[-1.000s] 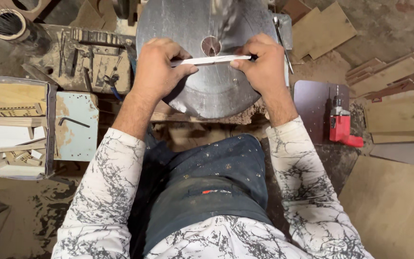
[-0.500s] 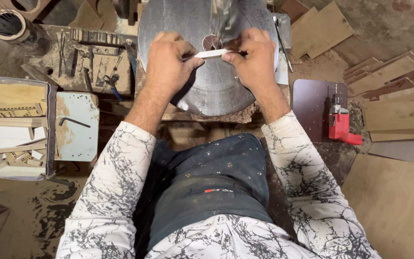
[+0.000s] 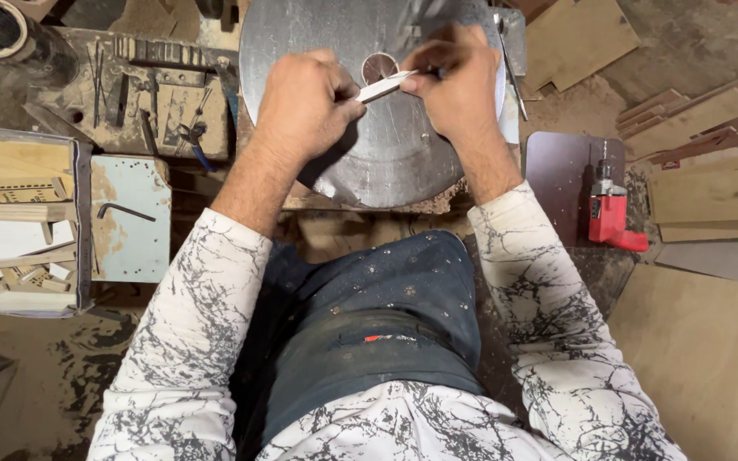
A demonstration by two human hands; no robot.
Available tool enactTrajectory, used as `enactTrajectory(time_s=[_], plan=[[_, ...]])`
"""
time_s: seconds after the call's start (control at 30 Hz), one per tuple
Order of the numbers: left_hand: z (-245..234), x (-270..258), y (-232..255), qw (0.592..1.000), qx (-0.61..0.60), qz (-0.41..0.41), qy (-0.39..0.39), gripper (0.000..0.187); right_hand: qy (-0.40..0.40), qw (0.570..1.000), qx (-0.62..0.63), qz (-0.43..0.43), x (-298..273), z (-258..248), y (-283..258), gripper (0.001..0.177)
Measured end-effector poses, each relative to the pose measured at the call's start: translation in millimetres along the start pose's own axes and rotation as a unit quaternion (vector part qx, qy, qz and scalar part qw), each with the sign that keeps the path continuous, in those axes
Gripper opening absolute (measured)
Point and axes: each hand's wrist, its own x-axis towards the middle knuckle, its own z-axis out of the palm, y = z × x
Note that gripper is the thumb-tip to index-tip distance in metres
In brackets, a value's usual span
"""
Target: The person uses a bandsaw to cut a white rectangular block of wood along a marked line, then cuts the resulting pieces into smaller segments. The cut pieces are placed into a nearby container.
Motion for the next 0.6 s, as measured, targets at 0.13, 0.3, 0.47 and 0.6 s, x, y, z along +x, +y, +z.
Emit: enactTrajectory(time_s=[0.13,0.3,0.47,0.6], plan=[[5.7,-6.8,4.2,1.0,0.001,-0.001,0.007,0.017,0.002,0.997,0.024,-0.078,11.5,-2.4,7.3,0.027],[26.1,-10.4,7.9,0.999,0.01,-0.032,-0.001,0.017,-0.034,0.993,0.064,-0.088,27.4,0.7,23.7,0.031],[38.0,-24.4,29.3,0.997,0.009,-0.066,0.048,0.019,-0.095,0.976,0.038,-0.194,40.7,-10.2,11.6,0.026],[46.6,-27.2,48.5,0.993,0.019,-0.065,0.094,0.016,-0.177,0.86,0.443,0.181,51.6,-10.2,-5.2,0.022]])
